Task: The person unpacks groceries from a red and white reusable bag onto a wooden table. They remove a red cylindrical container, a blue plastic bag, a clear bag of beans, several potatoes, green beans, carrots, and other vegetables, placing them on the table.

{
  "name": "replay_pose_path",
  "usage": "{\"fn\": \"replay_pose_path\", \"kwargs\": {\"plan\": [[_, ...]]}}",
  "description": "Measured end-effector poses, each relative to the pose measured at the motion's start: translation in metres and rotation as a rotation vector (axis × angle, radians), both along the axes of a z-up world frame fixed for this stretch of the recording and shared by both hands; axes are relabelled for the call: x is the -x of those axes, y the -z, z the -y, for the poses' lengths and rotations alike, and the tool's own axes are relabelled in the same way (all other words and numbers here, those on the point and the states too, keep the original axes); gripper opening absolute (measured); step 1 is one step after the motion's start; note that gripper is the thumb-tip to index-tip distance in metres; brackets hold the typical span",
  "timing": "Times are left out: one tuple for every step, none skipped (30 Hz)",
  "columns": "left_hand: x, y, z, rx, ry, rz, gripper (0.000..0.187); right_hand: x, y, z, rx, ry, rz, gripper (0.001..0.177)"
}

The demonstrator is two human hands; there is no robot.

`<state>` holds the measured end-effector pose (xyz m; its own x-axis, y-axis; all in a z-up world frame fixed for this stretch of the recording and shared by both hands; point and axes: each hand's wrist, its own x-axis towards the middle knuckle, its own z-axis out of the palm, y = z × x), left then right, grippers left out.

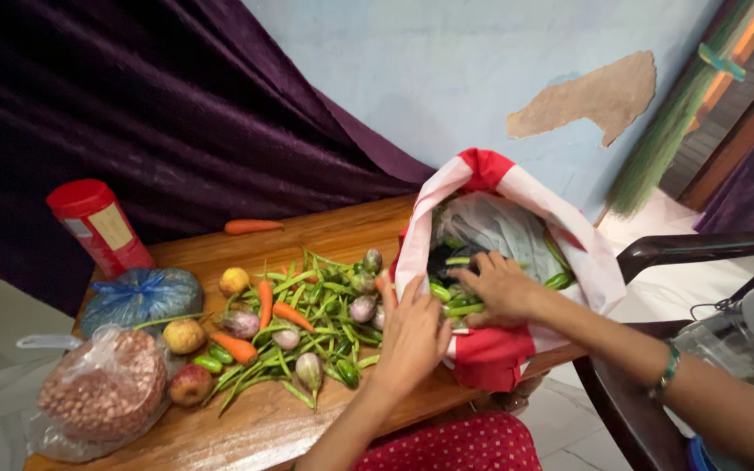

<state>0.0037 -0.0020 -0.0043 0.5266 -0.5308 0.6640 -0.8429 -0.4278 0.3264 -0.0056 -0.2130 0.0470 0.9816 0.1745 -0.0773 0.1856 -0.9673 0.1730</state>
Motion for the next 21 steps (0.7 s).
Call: {"fn": "replay_pose_path", "kwargs": {"plan": [[-0.008,0.001,0.005,0.037,0.015,0.076,0.031,-0.006,-0.001,0.001,-0.017,0.002,-0.035,0.102],[-0.019,0.0,0.014,0.074,0.031,0.152,0.042,-0.012,0.0,0.0,0.035,-0.013,-0.057,0.099],[-0.031,-0.001,0.023,0.113,0.047,0.229,0.055,-0.016,0.002,-0.001,0.087,-0.025,-0.077,0.096],[-0.046,-0.004,0.034,0.004,0.039,0.281,0.062,-0.018,0.005,-0.003,0.14,-0.038,-0.097,0.094],[-0.064,-0.009,0.045,-0.104,0.032,0.337,0.07,-0.019,0.007,-0.005,0.157,-0.034,-0.091,0.091],[-0.077,-0.014,0.057,-0.355,0.027,0.213,0.057,-0.019,0.01,-0.007,0.173,-0.029,-0.085,0.087],[-0.088,-0.019,0.068,-0.601,0.024,0.085,0.045,-0.018,0.013,-0.009,0.191,-0.022,-0.079,0.085],[-0.095,-0.021,0.077,-0.847,0.021,-0.045,0.033,-0.017,0.015,-0.01,0.182,-0.012,-0.072,0.083],[-0.1,-0.023,0.086,-0.914,0.02,-0.063,0.041,-0.017,0.016,-0.011,0.173,-0.001,-0.064,0.082],[-0.105,-0.025,0.094,-0.982,0.017,-0.082,0.049,-0.018,0.015,-0.011,0.165,0.01,-0.056,0.08],[-0.108,-0.024,0.1,-1.05,0.015,-0.104,0.058,-0.02,0.015,-0.012,0.177,0.011,-0.094,0.08],[-0.114,-0.022,0.106,-1.096,0.011,-0.11,0.06,-0.022,0.013,-0.012,0.188,0.012,-0.131,0.08],[-0.12,-0.017,0.111,-1.143,0.011,-0.123,0.063,-0.024,0.012,-0.013,0.198,0.014,-0.176,0.08],[-0.126,-0.009,0.115,-1.19,0.011,-0.135,0.065,-0.028,0.011,-0.015,0.204,0.043,-0.192,0.077],[-0.13,0.003,0.12,-1.13,-0.01,-0.089,0.061,-0.03,0.01,-0.016,0.21,0.073,-0.213,0.075],[-0.136,0.015,0.123,-1.07,-0.032,-0.045,0.058,-0.03,0.009,-0.017,0.217,0.103,-0.234,0.073],[-0.142,0.026,0.127,-1.008,-0.057,0.001,0.054,-0.03,0.006,-0.019,0.198,0.118,-0.225,0.081],[-0.143,0.037,0.132,-0.904,-0.068,0.015,0.044,-0.027,0.004,-0.02,0.18,0.134,-0.216,0.089],[-0.145,0.043,0.135,-0.798,-0.092,0.034,0.035,-0.028,-0.001,-0.022,0.163,0.142,-0.194,0.097],[-0.148,0.046,0.136,-0.693,-0.115,0.054,0.026,-0.026,-0.006,-0.023,0.149,0.128,-0.174,0.094],[-0.15,0.048,0.131,-0.703,-0.1,0.061,0.027,-0.02,-0.007,-0.024,0.13,0.111,-0.154,0.09]]}}
